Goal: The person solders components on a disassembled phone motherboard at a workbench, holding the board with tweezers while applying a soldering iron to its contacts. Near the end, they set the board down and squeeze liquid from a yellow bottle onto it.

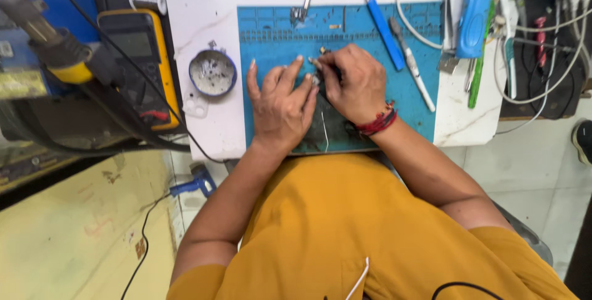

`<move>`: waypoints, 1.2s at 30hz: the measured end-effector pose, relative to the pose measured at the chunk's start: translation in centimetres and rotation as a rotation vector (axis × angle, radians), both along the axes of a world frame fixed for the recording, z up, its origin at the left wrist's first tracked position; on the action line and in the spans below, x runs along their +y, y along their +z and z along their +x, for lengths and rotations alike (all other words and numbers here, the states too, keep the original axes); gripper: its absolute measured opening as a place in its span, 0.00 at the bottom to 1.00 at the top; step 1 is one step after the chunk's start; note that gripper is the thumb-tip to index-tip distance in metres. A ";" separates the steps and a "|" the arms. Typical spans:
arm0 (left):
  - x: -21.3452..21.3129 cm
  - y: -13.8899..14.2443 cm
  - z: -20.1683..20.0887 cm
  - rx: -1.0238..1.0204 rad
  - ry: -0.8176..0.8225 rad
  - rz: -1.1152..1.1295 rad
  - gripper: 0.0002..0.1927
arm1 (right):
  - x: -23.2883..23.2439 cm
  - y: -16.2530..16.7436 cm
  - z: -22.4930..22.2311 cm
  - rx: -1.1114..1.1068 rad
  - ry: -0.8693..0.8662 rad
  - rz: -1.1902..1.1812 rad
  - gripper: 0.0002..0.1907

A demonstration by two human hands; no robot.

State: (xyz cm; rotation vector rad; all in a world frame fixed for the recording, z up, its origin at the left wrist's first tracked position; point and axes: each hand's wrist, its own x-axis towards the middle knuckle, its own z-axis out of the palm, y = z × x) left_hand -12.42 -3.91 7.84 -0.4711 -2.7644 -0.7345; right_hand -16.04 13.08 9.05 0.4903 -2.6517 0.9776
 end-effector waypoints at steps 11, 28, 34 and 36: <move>0.1 -0.2 1.1 0.052 -0.009 -0.035 0.14 | 1.8 -1.0 -0.1 -0.053 -0.112 -0.238 0.05; -0.1 0.7 1.3 0.027 -0.126 0.067 0.18 | 3.9 2.2 2.9 -0.130 -0.068 -0.021 0.06; 0.4 -0.1 1.6 0.055 -0.174 0.004 0.10 | 1.9 1.9 2.3 -0.035 0.060 0.155 0.06; 0.6 -0.4 1.6 0.048 -0.168 0.011 0.10 | 1.9 1.7 2.1 -0.096 0.115 0.153 0.06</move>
